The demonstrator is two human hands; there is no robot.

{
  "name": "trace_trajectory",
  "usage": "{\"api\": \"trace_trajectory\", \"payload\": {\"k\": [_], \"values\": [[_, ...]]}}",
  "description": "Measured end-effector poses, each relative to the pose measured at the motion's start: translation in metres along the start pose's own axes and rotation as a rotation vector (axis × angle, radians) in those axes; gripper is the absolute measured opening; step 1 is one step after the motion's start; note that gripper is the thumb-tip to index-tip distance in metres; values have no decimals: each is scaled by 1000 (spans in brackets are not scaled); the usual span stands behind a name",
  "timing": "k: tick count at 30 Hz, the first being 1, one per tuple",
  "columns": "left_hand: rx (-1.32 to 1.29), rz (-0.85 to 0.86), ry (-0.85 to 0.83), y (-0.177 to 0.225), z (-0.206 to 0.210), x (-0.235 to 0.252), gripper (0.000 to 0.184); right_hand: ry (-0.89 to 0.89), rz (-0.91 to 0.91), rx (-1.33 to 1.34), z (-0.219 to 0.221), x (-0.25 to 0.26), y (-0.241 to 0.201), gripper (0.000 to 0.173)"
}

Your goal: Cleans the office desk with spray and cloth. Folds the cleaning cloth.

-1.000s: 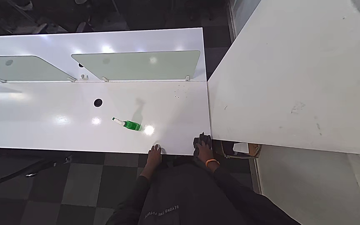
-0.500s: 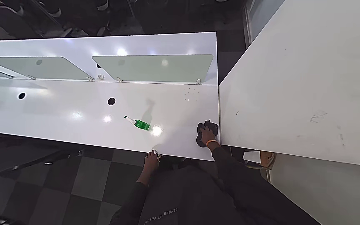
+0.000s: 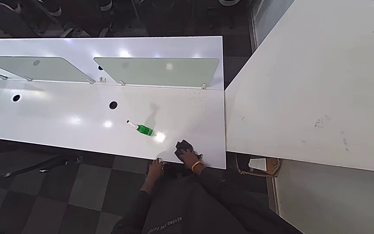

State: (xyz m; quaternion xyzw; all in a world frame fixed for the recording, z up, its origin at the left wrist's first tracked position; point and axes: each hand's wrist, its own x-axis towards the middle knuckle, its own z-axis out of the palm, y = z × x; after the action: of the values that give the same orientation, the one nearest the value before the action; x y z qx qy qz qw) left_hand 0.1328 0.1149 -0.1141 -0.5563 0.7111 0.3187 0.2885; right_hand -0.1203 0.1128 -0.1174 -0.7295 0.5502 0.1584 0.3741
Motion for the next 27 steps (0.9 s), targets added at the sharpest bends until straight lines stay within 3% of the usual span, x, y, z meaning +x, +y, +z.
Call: {"api": "trace_trajectory", "payload": {"k": [3,7,11,14,19,23,27], "values": [[9,14,-23,4,2,5,51,70,126,87,-6,-22,41,48],[-12,13,-50,9,1,7,52,139,366,151,-5,-51,102,67],[-49,59,-29,-2,-16,-21,52,186,511,197,0,-71,128,73],[1,132,-7,-31,-32,-73,49,197,565,218,3,-69,127,76],[-52,53,13,-97,-65,-131,51,188,574,199,-1,-55,106,75],[-257,40,143,-125,-89,-109,57,147,574,174,-8,-36,83,77],[-598,51,442,-135,-115,-48,87,128,597,152,-11,-5,49,79]]}}
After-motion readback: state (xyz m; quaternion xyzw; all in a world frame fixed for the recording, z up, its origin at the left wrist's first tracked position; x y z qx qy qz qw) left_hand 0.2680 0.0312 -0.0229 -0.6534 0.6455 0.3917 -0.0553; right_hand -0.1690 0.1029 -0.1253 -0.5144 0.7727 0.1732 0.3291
